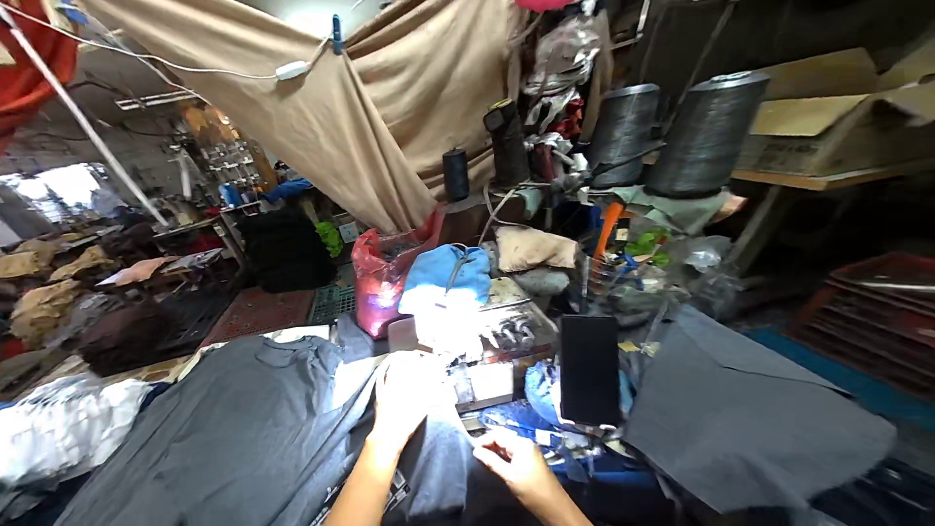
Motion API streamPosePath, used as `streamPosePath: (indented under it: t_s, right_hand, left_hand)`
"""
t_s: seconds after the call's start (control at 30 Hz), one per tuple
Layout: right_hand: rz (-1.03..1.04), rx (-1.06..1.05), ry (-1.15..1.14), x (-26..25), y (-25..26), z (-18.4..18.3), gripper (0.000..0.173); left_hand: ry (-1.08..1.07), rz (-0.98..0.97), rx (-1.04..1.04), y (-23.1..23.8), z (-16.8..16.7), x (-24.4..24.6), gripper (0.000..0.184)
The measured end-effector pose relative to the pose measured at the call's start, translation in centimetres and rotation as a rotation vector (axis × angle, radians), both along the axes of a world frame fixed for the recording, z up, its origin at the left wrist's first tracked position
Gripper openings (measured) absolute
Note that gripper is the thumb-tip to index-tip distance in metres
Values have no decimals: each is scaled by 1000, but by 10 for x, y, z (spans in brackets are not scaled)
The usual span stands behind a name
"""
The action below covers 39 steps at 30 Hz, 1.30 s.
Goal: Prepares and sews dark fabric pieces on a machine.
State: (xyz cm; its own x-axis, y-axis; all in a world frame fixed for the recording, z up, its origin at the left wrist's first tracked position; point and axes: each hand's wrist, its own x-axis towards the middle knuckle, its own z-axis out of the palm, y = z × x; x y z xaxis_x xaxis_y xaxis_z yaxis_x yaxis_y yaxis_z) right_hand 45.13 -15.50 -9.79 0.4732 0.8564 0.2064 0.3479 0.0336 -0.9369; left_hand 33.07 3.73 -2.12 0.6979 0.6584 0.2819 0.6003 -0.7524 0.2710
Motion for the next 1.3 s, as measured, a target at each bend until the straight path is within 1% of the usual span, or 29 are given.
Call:
streamPosePath:
  t_s: [0.03, 0.07, 0.13, 0.17, 0.2, 0.23, 0.3, 0.33, 0.37, 0.4, 0.43, 0.47, 0.53, 0.57, 0.6, 0.63, 0.67, 0.7, 0.73, 0.77, 0.8, 0.83, 0.87, 0.93, 1.07, 1.13, 1.2, 1.3]
  right_hand:
    - [-41, -3, -51, 0, -11, 5, 19]
    - [-125, 30, -128, 0, -24, 6, 18]
    - [-403, 181, -369, 11, -47, -2, 15]
    - [-546, 230, -493, 22, -61, -7, 14]
    - [-675, 234, -597, 35, -76, -11, 15]
    - [-789, 195, -692, 49, -91, -15, 15]
    - [-946, 22, -839, 71, -121, -26, 13]
    - [-986, -96, -875, 79, -134, -31, 17]
    - [-1012, -202, -889, 86, -145, -37, 26]
    - [-1032, -272, -896, 91, -154, -44, 35]
    - [-1051, -304, -912, 96, -161, -50, 39]
    - [-1057, -303, -944, 100, -168, -57, 37]
    - [-1050, -235, -1031, 108, -178, -65, 19]
    - [-1046, -191, -1064, 111, -180, -67, 14]
    - [-1043, -164, -1081, 112, -181, -66, 16]
    - [-1029, -180, -1059, 109, -183, -60, 19]
    - [-986, -258, -978, 99, -185, -43, 22]
    - [-901, -379, -830, 84, -187, -15, 25]
    - [-881, -397, -789, 82, -188, -7, 26]
    - [-912, -328, -845, 90, -189, -18, 25]
    - [-964, -232, -972, 104, -190, -39, 22]
    - [-975, -180, -1027, 116, -191, -49, 21]
    - [-963, -162, -1028, 124, -192, -48, 19]
    - [-929, -144, -971, 139, -190, -23, 17]
    - [-897, 17, -853, 157, -181, 52, 24]
    - [-860, 70, -819, 152, -175, 75, 25]
    - [-819, 66, -778, 139, -171, 80, 25]
    - [-694, -34, -662, 116, -171, 66, 25]
  left_hand:
    - [-2, 8, 34, -1, -1, -1, 45]
    - [-26, 2, 79, -1, -3, -1, 44]
    - [-96, -32, 144, 2, -8, 0, 43]
    - [-114, -43, 150, 2, -8, 1, 42]
    - [-111, -49, 141, 2, -7, 1, 42]
    - [-99, -48, 162, 3, -6, 2, 41]
    - [-57, -49, 169, 4, -5, 0, 39]
    - [-50, -51, 156, 4, -6, 0, 40]
    - [-49, -56, 133, 5, -7, -1, 41]
    - [-56, -61, 114, 5, -9, -1, 41]
    - [-61, -63, 112, 5, -10, -2, 41]
    - [-51, -66, 104, 6, -11, -3, 40]
    - [-16, -100, 63, 9, -10, -5, 42]
    - [-6, -107, 50, 11, -10, -6, 44]
    - [-19, -102, 61, 11, -10, -6, 43]
    - [-4, -91, 56, 9, -7, -6, 44]
    - [23, -75, 3, 1, 7, -7, 44]
    - [46, -57, -79, -9, 23, -7, 44]
    - [39, -38, -97, -11, 27, -6, 44]
    - [-9, -34, -73, -8, 19, -5, 43]
    - [-52, -42, -29, -3, 7, -4, 42]
    - [-87, -55, 47, 4, -7, -3, 41]
    - [-104, -68, 104, 7, -13, -3, 41]
    - [-92, -67, 137, 8, -14, -2, 41]
    - [-94, -71, 138, 6, -12, -3, 39]
    - [-52, -85, 68, 5, -6, -6, 40]
    - [-12, -92, 11, 6, -2, -8, 43]
    - [-131, -92, 77, 7, -13, -5, 38]
